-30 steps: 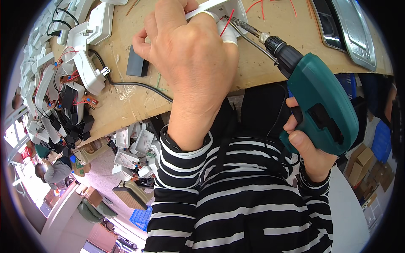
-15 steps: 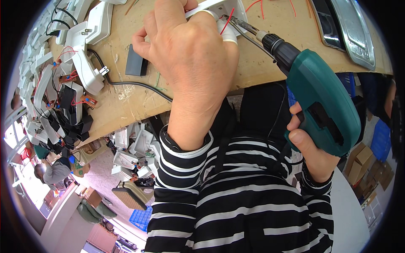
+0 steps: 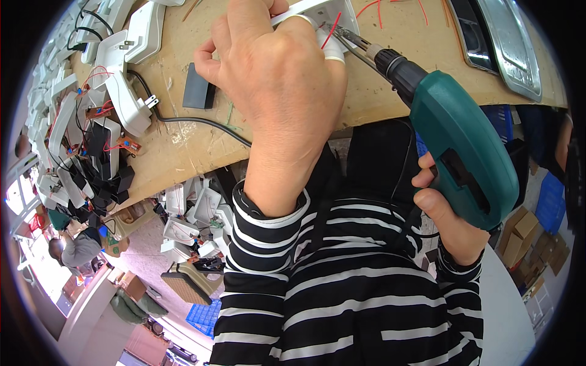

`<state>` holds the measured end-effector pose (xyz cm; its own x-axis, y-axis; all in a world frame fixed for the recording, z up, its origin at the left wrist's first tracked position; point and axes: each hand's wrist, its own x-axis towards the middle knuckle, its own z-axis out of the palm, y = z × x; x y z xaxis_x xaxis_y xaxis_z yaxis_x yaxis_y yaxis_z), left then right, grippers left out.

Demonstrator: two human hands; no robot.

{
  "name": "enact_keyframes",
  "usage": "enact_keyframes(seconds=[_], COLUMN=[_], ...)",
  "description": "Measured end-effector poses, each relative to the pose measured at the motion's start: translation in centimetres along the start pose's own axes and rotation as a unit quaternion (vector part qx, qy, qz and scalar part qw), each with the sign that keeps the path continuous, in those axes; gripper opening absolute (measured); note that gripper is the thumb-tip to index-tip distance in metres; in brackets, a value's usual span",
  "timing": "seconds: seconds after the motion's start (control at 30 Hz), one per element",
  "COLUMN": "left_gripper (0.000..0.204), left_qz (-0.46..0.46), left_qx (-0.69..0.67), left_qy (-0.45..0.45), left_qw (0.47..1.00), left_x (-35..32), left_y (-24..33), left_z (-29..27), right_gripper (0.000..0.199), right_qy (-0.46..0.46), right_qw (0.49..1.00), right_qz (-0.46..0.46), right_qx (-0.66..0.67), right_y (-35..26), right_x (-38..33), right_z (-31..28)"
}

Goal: Soldering wires to electronic components inside plastic housings at a manual workstation.

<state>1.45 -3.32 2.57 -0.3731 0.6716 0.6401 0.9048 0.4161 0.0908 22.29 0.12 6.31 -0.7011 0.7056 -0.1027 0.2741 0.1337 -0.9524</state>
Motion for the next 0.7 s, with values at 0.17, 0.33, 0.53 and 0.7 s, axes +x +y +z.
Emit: enact_keyframes(seconds=[0.17,0.33,0.53,0.7], left_gripper=[0.011,0.011,0.01,0.01], left_qz=[-0.005,-0.011,-0.016,-0.01], left_qx=[0.009,0.005,-0.003,0.0], left_qy=[0.001,0.002,-0.01,-0.005], left_qw=[1.0,1.0,1.0,1.0], left_x=[-0.01,0.02,-0.04,-0.02], left_y=[0.03,0.23,0.2,0.13], left_z=[-0.03,0.05,-0.1,-0.08], right_gripper=[0.049,0.057,0.061,0.06], right_qy=[-0.042,-0.028,-0.025,-0.027], right_qw=[0.999,0.999,1.0,1.0], right_qz=[0.009,0.038,0.011,-0.006], right_qx=[0.0,0.006,0.006,-0.001], right_y=[-0.25,-0.34,-0.09,-0.02], right_x=[0.09,-0.01,-0.12,-0.22], right_z=[-0.21,-0.25,-0.41,-0.46])
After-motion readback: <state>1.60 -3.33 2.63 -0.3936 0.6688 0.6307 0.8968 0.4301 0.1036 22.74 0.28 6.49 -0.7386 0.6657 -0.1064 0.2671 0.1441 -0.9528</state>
